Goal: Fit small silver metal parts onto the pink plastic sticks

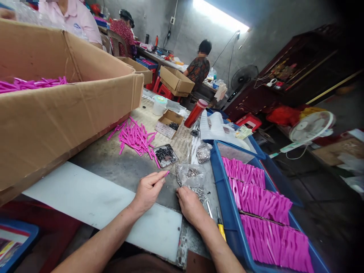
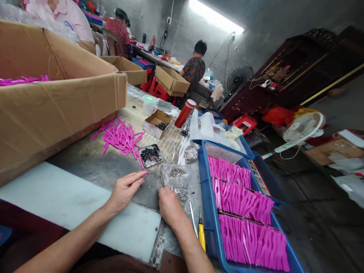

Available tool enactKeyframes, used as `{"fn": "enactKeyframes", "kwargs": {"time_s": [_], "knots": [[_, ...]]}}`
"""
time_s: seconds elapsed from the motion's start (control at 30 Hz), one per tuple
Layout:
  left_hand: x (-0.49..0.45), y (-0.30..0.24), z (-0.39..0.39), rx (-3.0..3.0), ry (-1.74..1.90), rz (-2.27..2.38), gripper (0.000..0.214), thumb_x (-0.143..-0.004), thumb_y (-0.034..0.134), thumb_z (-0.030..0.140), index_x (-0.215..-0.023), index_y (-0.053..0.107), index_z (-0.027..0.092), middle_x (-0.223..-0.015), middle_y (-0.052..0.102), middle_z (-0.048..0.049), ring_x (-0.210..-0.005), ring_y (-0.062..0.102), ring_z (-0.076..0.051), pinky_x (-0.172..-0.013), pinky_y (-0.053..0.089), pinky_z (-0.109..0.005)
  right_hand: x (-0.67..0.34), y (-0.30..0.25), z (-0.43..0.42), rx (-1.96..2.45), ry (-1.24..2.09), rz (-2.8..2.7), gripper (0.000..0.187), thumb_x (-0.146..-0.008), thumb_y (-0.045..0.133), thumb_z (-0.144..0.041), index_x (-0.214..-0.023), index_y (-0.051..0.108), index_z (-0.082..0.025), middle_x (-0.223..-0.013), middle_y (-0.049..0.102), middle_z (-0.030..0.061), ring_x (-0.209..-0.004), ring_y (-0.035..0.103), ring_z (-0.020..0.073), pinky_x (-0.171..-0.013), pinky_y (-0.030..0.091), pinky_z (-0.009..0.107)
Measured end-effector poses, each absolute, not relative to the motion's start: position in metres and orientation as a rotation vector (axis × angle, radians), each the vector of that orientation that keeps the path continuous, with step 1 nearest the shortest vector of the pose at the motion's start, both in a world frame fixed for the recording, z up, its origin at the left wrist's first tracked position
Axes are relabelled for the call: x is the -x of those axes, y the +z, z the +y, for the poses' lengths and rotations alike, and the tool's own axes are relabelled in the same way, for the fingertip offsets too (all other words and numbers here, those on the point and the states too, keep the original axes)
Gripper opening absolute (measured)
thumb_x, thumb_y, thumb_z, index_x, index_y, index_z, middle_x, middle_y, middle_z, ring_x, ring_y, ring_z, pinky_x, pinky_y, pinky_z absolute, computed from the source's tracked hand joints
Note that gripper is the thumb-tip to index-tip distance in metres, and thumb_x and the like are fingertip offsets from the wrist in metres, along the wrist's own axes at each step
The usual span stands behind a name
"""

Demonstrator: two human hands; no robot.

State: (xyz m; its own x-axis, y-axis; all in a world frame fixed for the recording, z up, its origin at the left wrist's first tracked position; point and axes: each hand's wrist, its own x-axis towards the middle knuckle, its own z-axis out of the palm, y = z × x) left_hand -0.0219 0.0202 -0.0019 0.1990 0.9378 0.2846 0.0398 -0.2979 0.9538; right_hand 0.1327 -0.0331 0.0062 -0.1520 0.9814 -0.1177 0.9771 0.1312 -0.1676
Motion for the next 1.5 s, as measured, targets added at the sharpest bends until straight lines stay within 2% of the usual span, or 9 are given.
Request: {"fn": "enactKeyframes", "kwargs": {"time_s": [0.47,0.9,1.07,1.17,1.27,1.4,1.5], "knots": [[0.022,-0.002,0.02,-1.543,1.226,0.946,0.027,-0.073,0.046,0.015,-0.094,0.063,0.014,-0.071,0.061,-0.0034,-0.062,0.055,-0.012,-0.058,0.045,-0.022,-0.136,0.014,-0.029,2.028,0.438,-2.217,0.016,-0.078,0.044,-0.009,-0.083,0.058,-0.013,-0.078,0.06,0.0063,-0.076,0.055,0.0153,-0.068,0.039,0.021],[0.021,-0.002,0.021,-1.58,1.223,0.954,0.027,-0.073,0.046,0.015,-0.095,0.063,0.014,-0.069,0.06,-0.0033,-0.061,0.054,-0.012,-0.057,0.045,-0.023,-0.126,0.01,-0.026,2.176,0.33,-2.273,0.018,-0.076,0.04,-0.006,-0.077,0.057,-0.014,-0.076,0.059,0.0083,-0.074,0.055,0.0181,-0.065,0.038,0.023],[0.022,-0.006,0.02,-1.589,1.22,0.948,0.027,-0.074,0.046,0.015,-0.095,0.063,0.016,-0.072,0.061,-0.0035,-0.064,0.055,-0.013,-0.058,0.046,-0.022,-0.126,0.014,-0.025,2.193,0.381,-2.173,0.018,-0.073,0.04,-0.007,-0.073,0.056,-0.014,-0.074,0.059,0.0086,-0.07,0.054,0.0189,-0.062,0.037,0.025],[0.022,-0.007,0.019,-1.604,1.208,0.924,0.028,-0.074,0.046,0.015,-0.097,0.062,0.016,-0.076,0.061,-0.004,-0.068,0.056,-0.014,-0.06,0.047,-0.023,-0.124,0.017,-0.023,2.053,0.492,-1.949,0.015,-0.071,0.041,-0.01,-0.065,0.053,-0.016,-0.066,0.056,0.0041,-0.067,0.051,0.0164,-0.06,0.036,0.025],[0.022,-0.006,0.019,-1.618,1.201,0.91,0.027,-0.074,0.046,0.015,-0.096,0.063,0.017,-0.075,0.061,-0.0039,-0.067,0.056,-0.014,-0.061,0.047,-0.023,-0.117,0.016,-0.02,1.741,0.735,-1.521,0.01,-0.071,0.044,-0.02,-0.065,0.051,-0.017,-0.059,0.05,-0.0006,-0.058,0.046,0.0132,-0.054,0.035,0.023],[0.022,-0.002,0.018,-1.632,1.205,0.9,0.026,-0.074,0.046,0.015,-0.094,0.063,0.016,-0.07,0.061,-0.0031,-0.062,0.055,-0.013,-0.058,0.046,-0.022,-0.102,0.011,-0.014,1.32,1.088,-0.894,0.012,-0.065,0.053,-0.027,-0.069,0.048,-0.016,-0.051,0.041,-0.0065,-0.041,0.032,0.0067,-0.041,0.024,0.019],[0.022,0.001,0.017,-1.632,1.205,0.878,0.026,-0.074,0.046,0.013,-0.094,0.063,0.015,-0.07,0.061,-0.0035,-0.063,0.055,-0.013,-0.058,0.046,-0.022,-0.092,0.012,-0.01,1.118,1.205,-0.644,0.015,-0.062,0.058,-0.025,-0.066,0.046,-0.016,-0.048,0.039,-0.008,-0.037,0.025,0.0037,-0.04,0.02,0.018]]}}
